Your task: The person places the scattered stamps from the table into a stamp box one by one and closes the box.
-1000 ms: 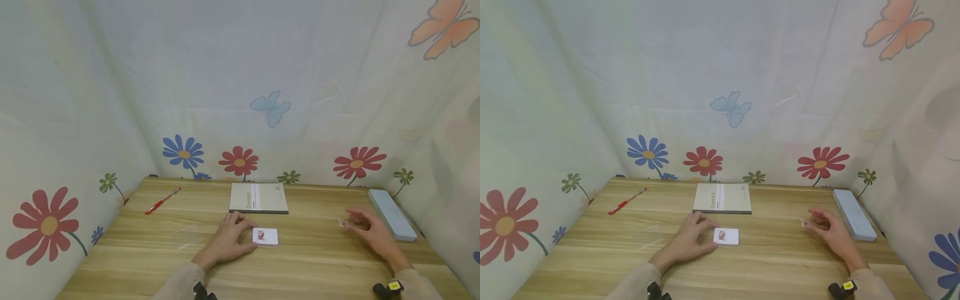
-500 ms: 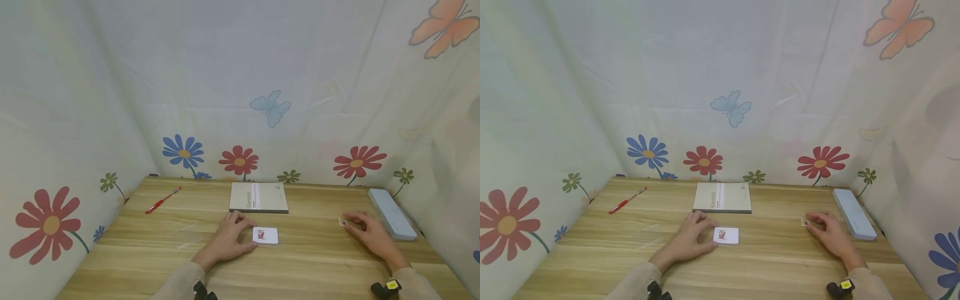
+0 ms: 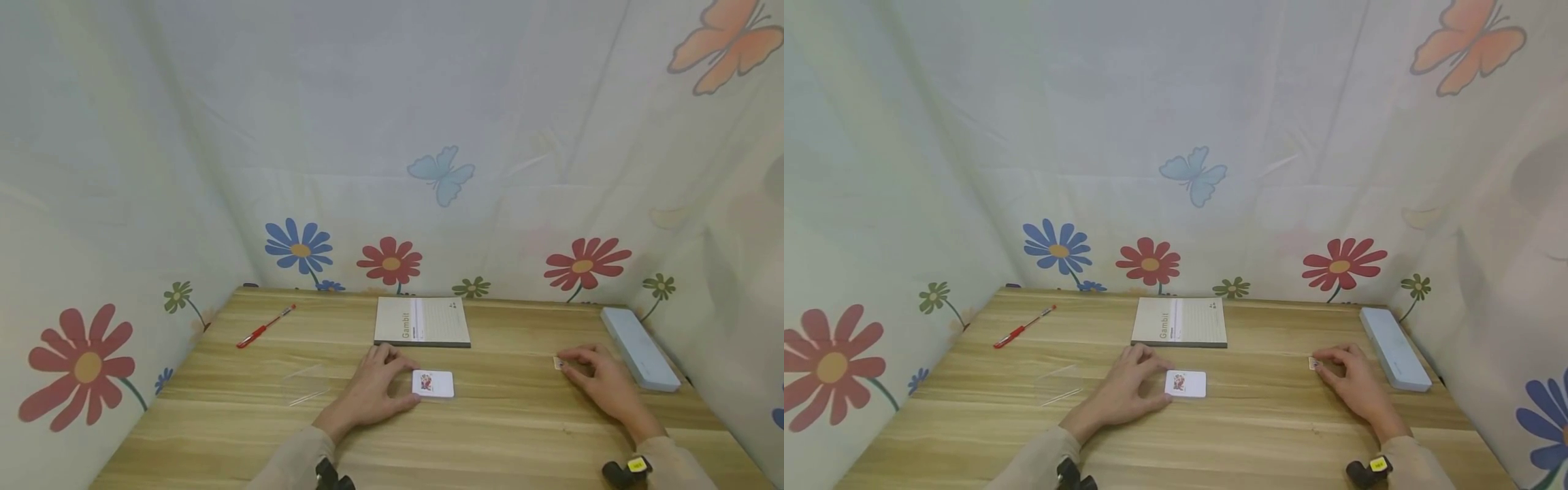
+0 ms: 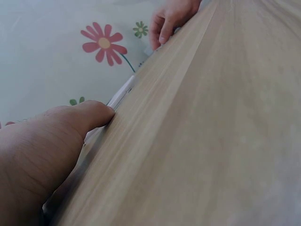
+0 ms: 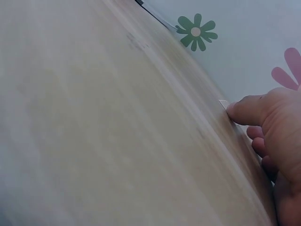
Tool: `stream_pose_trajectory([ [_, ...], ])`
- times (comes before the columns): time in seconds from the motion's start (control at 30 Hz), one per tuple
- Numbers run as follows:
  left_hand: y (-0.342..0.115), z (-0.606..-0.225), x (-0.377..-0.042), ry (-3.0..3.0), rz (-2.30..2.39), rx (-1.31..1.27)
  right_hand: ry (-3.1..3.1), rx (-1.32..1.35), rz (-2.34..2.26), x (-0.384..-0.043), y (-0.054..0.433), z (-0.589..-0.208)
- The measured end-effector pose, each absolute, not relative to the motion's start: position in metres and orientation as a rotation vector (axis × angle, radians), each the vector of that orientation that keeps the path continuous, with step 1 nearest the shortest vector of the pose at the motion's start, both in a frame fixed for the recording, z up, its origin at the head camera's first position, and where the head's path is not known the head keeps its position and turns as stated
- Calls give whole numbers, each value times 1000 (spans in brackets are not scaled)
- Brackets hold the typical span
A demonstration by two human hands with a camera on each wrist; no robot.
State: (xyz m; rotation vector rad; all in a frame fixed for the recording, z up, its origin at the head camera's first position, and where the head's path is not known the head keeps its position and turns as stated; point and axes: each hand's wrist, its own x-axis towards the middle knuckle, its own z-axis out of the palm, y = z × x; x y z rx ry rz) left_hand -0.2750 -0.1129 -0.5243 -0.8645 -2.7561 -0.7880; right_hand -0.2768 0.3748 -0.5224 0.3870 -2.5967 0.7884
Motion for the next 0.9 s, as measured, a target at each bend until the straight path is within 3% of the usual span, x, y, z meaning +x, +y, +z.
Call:
stream_pose_trajectory([
  [0.47, -114, -525, -276, -2771, -772, -858, -2430, 443, 973, -279, 371, -526],
  [0.9, -114, -528, -278, -2769, -766, -862, -2469, 334, 1052, -276, 362, -518],
])
